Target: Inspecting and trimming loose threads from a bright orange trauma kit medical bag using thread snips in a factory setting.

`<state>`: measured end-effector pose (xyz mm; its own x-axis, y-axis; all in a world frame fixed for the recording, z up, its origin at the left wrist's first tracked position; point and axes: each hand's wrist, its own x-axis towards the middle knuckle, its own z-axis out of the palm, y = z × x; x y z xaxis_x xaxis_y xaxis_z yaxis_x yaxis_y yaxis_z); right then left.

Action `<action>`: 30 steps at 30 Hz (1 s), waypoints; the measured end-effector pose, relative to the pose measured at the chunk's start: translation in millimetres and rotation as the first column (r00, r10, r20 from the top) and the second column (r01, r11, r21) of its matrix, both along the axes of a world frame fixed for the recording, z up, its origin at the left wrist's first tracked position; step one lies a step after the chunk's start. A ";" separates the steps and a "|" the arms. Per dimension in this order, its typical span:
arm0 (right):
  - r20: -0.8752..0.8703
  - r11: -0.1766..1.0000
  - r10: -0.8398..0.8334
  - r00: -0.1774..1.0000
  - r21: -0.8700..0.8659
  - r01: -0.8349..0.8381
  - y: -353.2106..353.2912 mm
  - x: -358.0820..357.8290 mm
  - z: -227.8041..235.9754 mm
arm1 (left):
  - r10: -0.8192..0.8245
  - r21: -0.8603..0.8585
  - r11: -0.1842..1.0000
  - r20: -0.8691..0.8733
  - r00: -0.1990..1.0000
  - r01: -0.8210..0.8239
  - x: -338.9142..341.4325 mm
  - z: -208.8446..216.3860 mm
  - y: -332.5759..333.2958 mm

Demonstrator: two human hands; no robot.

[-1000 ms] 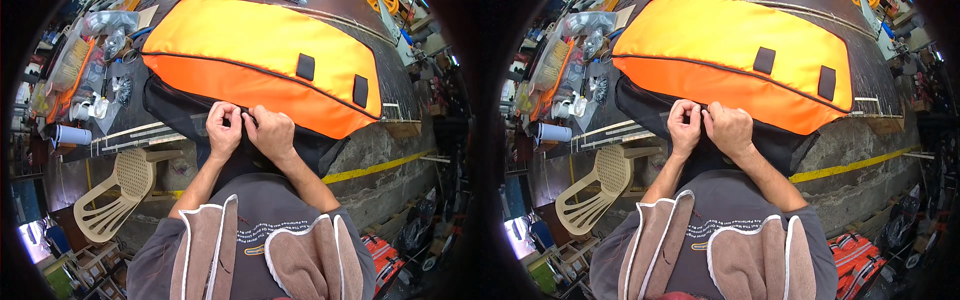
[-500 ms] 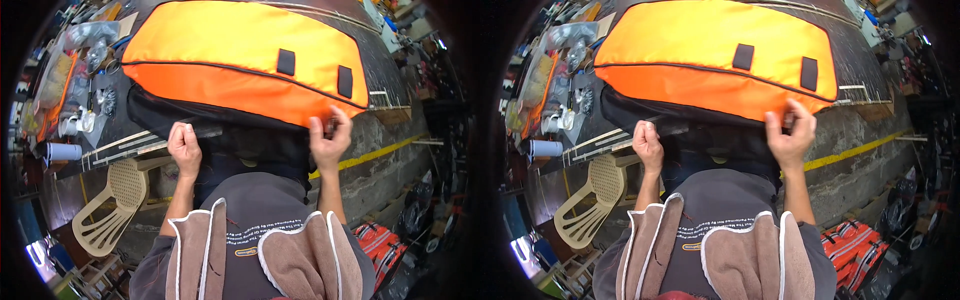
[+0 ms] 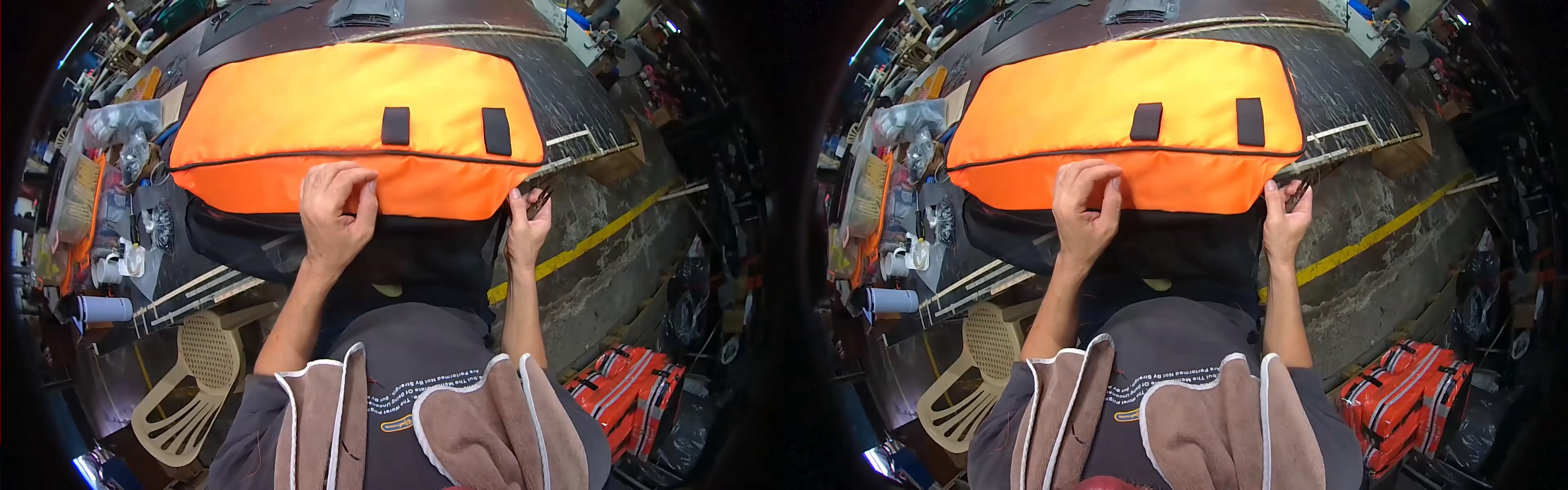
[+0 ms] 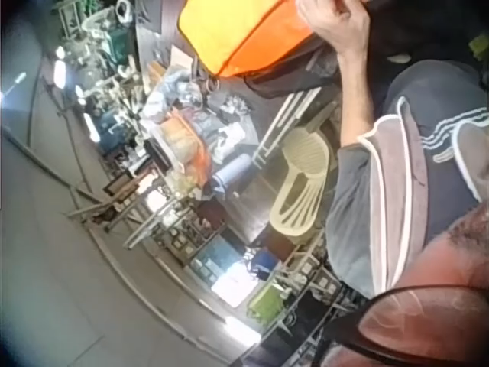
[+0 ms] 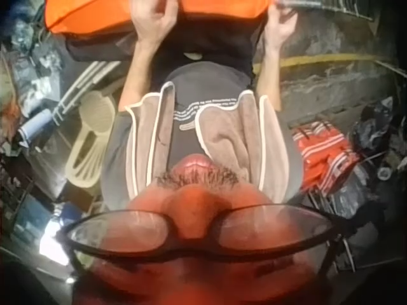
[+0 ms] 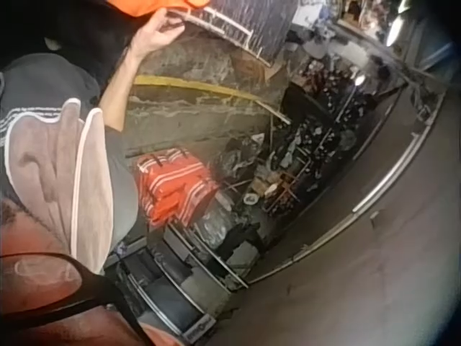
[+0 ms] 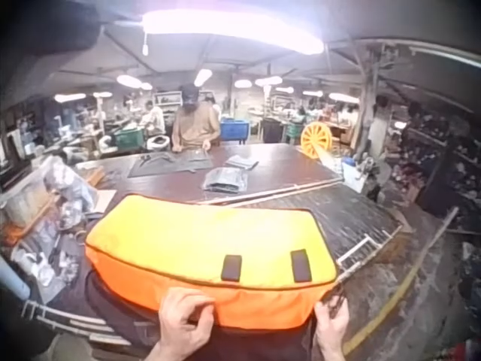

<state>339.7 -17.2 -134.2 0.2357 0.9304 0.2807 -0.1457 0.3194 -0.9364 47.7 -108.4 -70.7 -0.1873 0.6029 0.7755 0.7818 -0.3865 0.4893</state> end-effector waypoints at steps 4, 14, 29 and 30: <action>0.106 0.999 0.039 0.994 0.007 -0.040 0.4 0.2 -4.6 | 0.039 -0.006 0.999 -0.022 0.999 -0.039 -3.6 -3.6 10.2; 0.146 0.962 0.270 0.952 -0.075 -0.261 -13.0 -30.4 -1.9 | 0.141 -0.042 0.989 -0.057 0.988 -0.144 2.9 -3.8 35.1; -0.050 0.957 0.290 0.956 0.004 -0.290 49.0 -8.9 41.9 | 0.261 -0.125 0.952 -0.139 0.955 -0.278 -14.8 -26.2 16.8; -0.040 0.958 0.288 0.957 0.001 -0.288 50.9 -11.1 41.7 | 0.254 -0.121 0.955 -0.136 0.958 -0.270 -14.2 -30.6 15.6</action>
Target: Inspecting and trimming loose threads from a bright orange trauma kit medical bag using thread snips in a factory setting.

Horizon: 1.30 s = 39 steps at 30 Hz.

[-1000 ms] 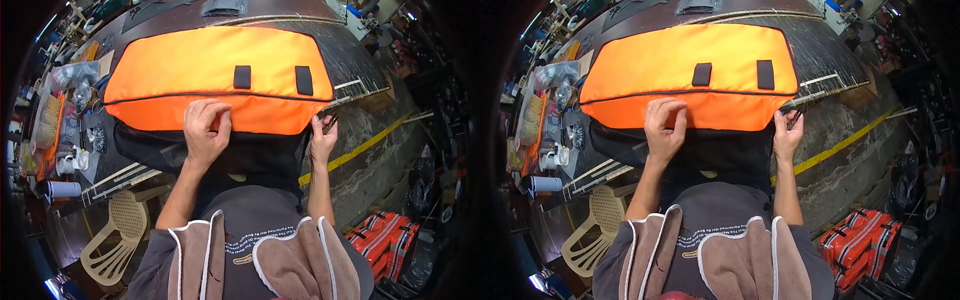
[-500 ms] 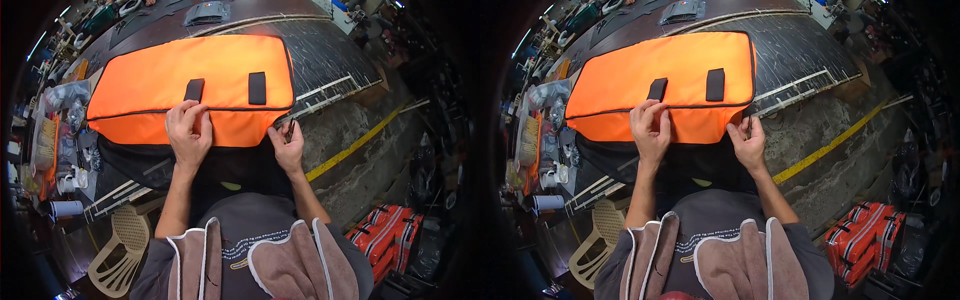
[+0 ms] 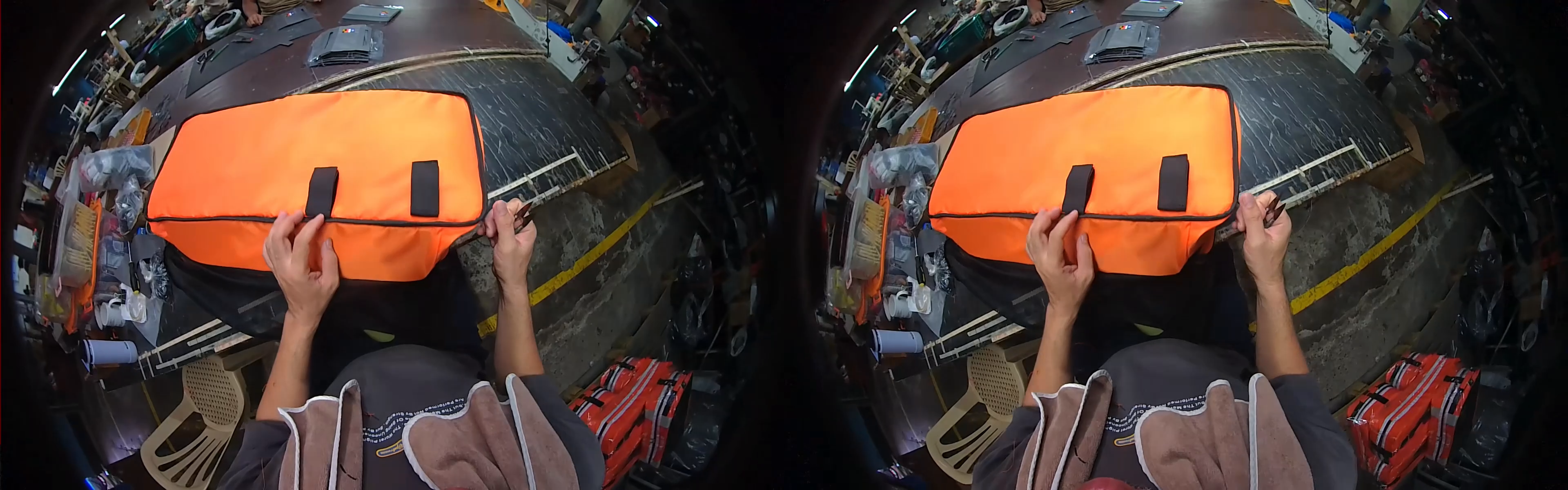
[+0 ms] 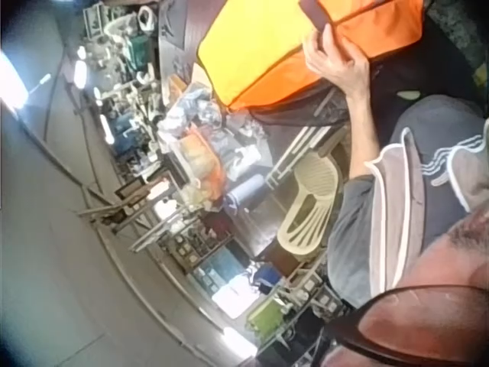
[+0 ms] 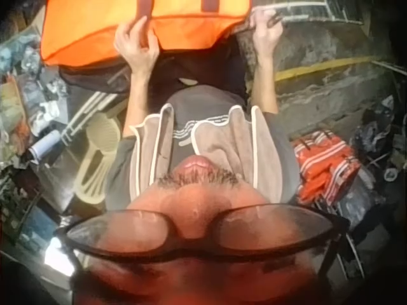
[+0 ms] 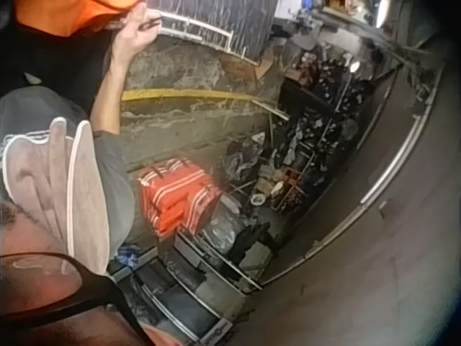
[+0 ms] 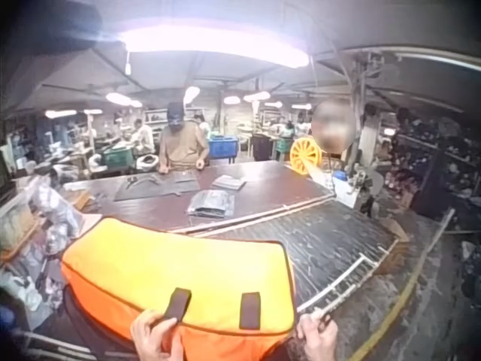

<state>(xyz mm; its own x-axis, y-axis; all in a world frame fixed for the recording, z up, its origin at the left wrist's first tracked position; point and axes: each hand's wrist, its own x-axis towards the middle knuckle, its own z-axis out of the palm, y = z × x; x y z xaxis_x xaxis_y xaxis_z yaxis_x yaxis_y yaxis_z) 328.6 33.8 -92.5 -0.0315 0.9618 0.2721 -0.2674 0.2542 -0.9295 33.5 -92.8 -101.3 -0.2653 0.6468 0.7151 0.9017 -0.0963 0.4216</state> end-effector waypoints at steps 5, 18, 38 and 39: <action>0.077 0.998 0.042 0.996 -0.043 -0.039 2.4 -9.4 -2.6 | -0.040 0.016 0.999 -0.010 0.999 0.040 -1.1 -27.3 -4.9; 0.057 0.983 0.152 0.987 -0.113 -0.145 -31.9 -5.9 -10.8 | 0.006 0.084 0.996 0.062 0.998 -0.011 8.8 14.5 3.0; 0.047 0.946 0.323 0.945 -0.048 -0.321 -85.6 -4.8 -26.7 | -0.392 -0.329 0.835 0.207 0.896 0.442 98.9 59.0 174.4; 0.058 0.943 0.331 0.942 -0.047 -0.329 -86.2 -2.9 -23.3 | -0.389 -0.333 0.835 0.204 0.898 0.438 100.6 61.5 170.6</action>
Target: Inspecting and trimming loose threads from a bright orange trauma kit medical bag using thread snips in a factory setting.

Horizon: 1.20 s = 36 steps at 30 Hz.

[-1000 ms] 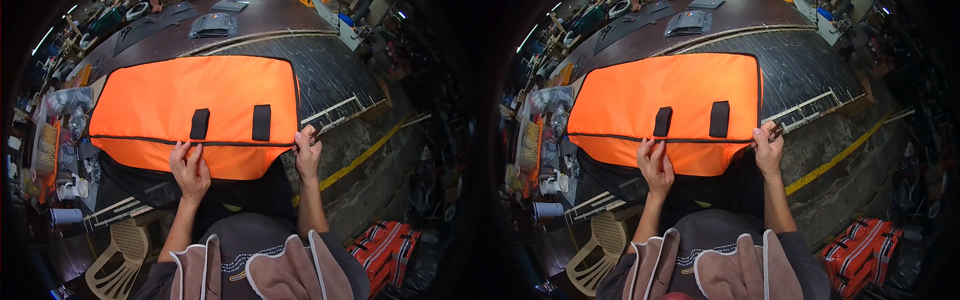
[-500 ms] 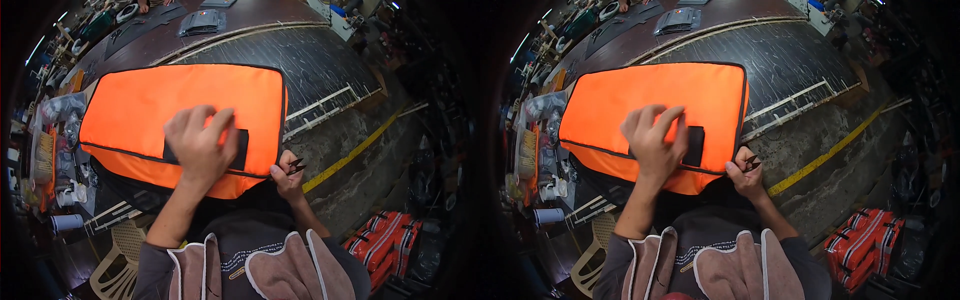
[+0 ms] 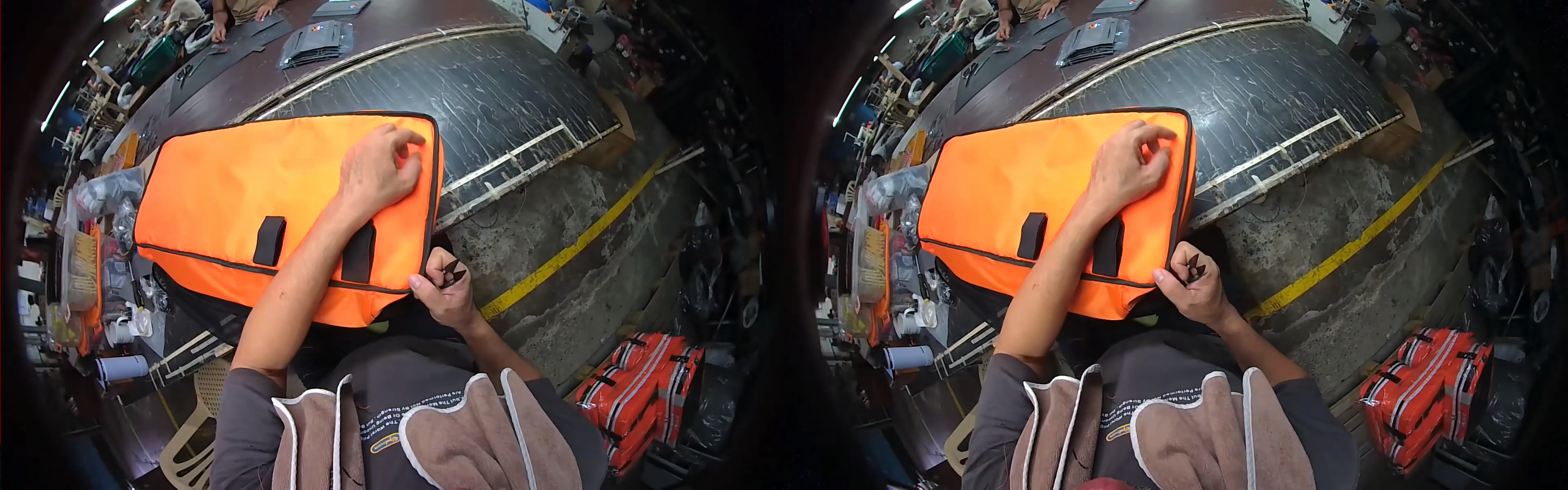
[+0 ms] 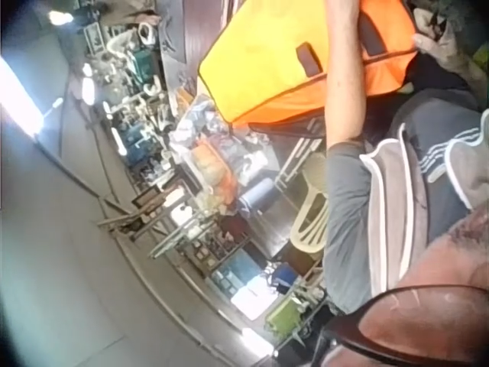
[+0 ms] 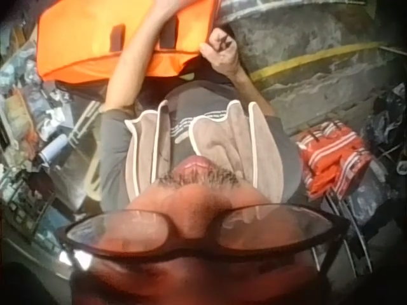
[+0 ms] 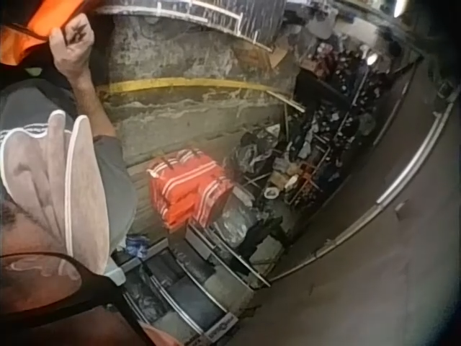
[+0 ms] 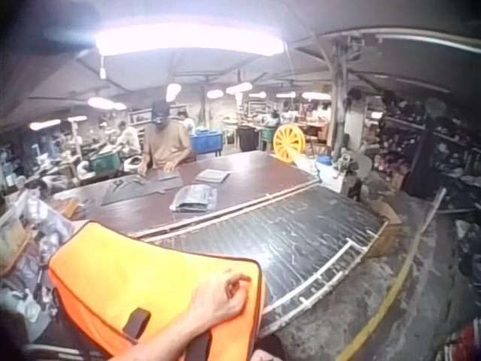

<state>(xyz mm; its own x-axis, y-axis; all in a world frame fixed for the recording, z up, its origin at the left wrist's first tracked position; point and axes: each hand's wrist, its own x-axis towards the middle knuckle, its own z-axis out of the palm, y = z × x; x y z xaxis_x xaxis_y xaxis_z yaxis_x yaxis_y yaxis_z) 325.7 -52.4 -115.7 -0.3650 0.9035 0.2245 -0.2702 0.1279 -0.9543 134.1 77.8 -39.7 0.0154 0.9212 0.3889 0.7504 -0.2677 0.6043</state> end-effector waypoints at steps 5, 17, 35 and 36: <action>0.044 0.998 0.000 0.999 0.055 -0.002 0.3 1.1 5.3 | -0.013 0.027 0.999 -0.306 0.952 0.023 15.6 9.0 -9.1; 0.071 0.998 -0.008 0.997 0.055 0.004 2.5 -1.9 3.8 | 0.072 0.005 0.997 -0.079 0.994 -0.072 9.8 -14.3 1.8; 0.037 0.998 0.065 0.997 -0.004 -0.065 29.5 24.1 28.7 | -0.048 -0.293 0.923 0.551 0.833 0.247 -1.0 -20.8 -2.5; 0.090 1.000 0.008 0.996 0.003 -0.009 45.3 30.0 32.2 | -0.079 -0.269 0.921 0.581 0.810 0.282 -1.9 -20.1 -2.7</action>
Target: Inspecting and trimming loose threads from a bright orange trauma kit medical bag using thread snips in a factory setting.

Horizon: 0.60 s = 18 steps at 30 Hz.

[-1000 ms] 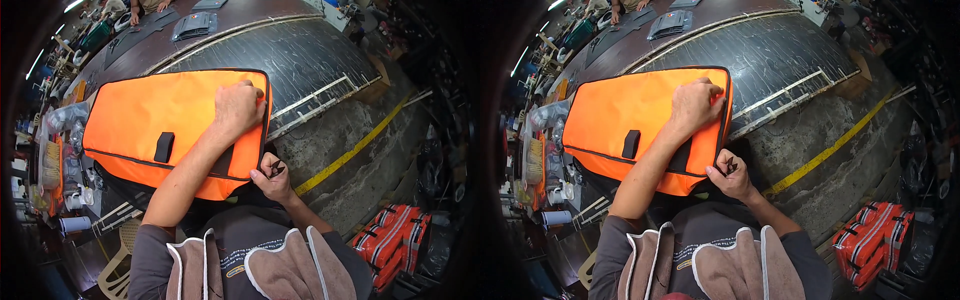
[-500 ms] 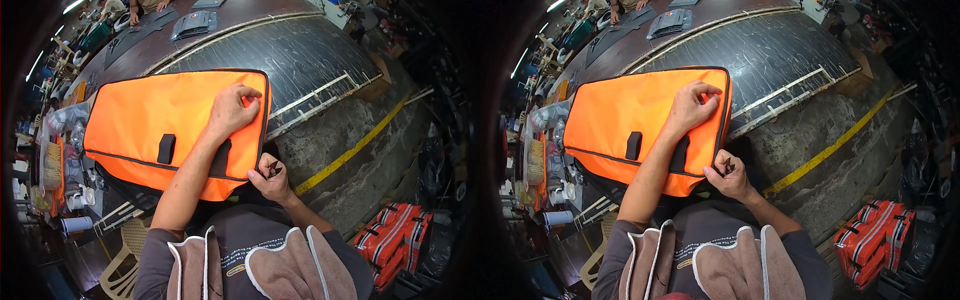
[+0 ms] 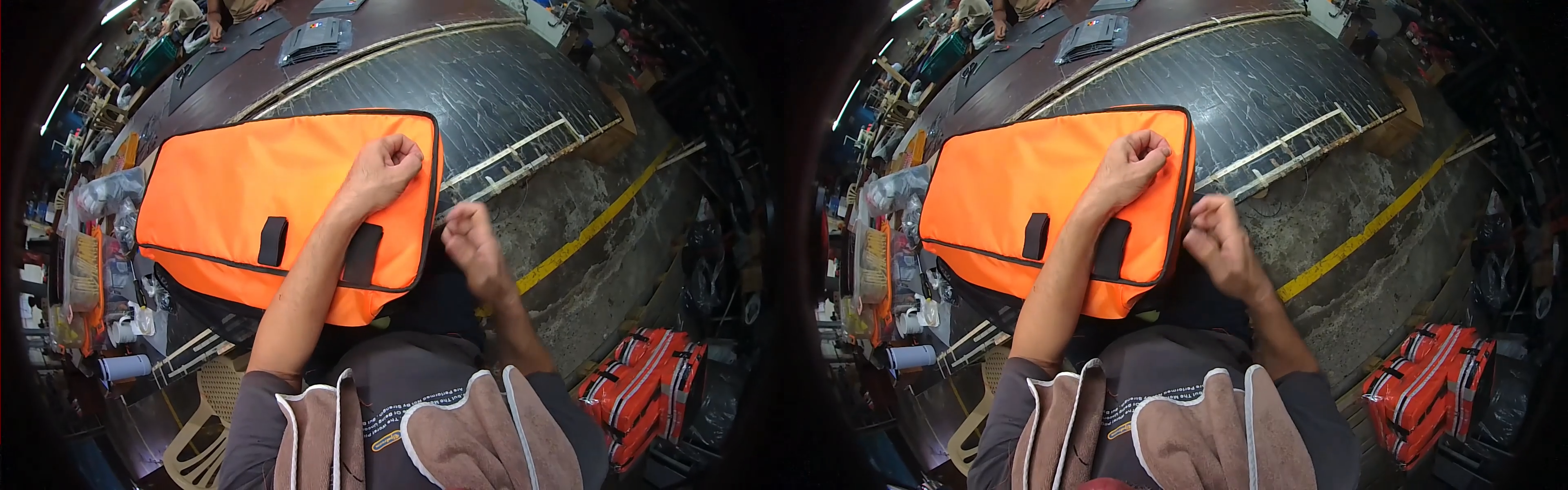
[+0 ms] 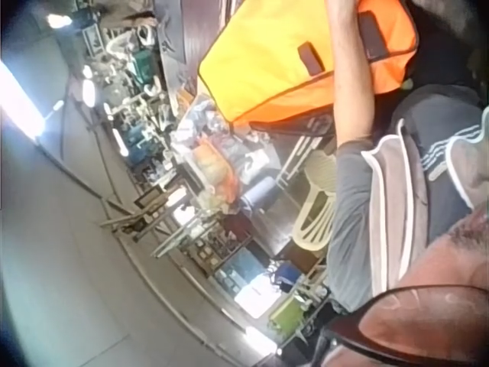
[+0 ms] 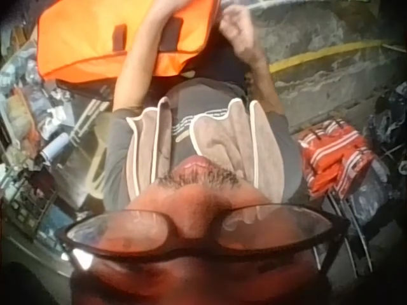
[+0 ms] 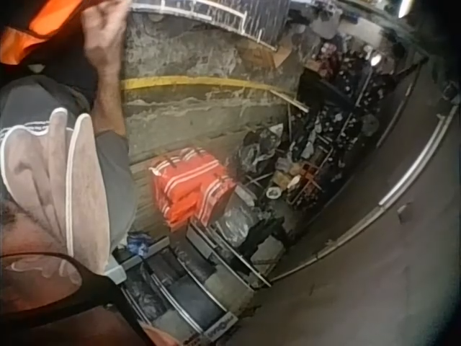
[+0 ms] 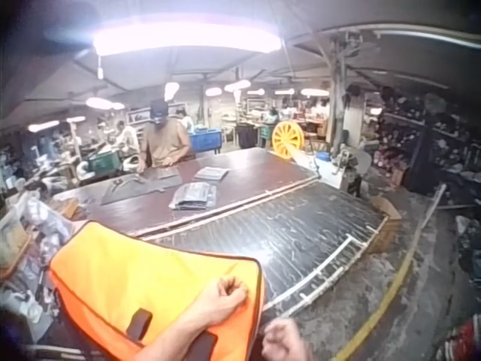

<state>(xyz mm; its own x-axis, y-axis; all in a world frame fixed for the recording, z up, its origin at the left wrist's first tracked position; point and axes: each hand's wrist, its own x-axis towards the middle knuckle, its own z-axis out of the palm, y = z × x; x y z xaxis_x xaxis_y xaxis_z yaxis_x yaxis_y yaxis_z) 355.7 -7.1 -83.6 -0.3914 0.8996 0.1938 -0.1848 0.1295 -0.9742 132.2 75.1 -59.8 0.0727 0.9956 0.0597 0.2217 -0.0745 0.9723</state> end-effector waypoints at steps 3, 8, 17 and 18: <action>0.373 0.905 -0.352 0.858 0.368 0.212 29.6 15.6 22.9 | -0.027 0.003 1.000 0.067 0.997 0.027 2.8 4.0 -3.5; 0.491 0.755 -0.523 0.697 0.647 0.110 61.7 6.5 39.2 | -0.017 0.008 1.000 0.065 0.998 0.017 1.6 1.9 -3.7; 0.503 0.626 -0.587 0.635 0.779 -0.038 74.4 -7.4 41.3 | -0.046 0.090 0.995 -0.040 0.998 0.049 2.9 -1.0 -3.7; 0.528 0.628 -0.596 0.606 0.776 -0.059 74.3 -7.8 39.9 | -0.042 0.091 0.995 -0.050 0.998 0.046 2.7 -1.0 -3.3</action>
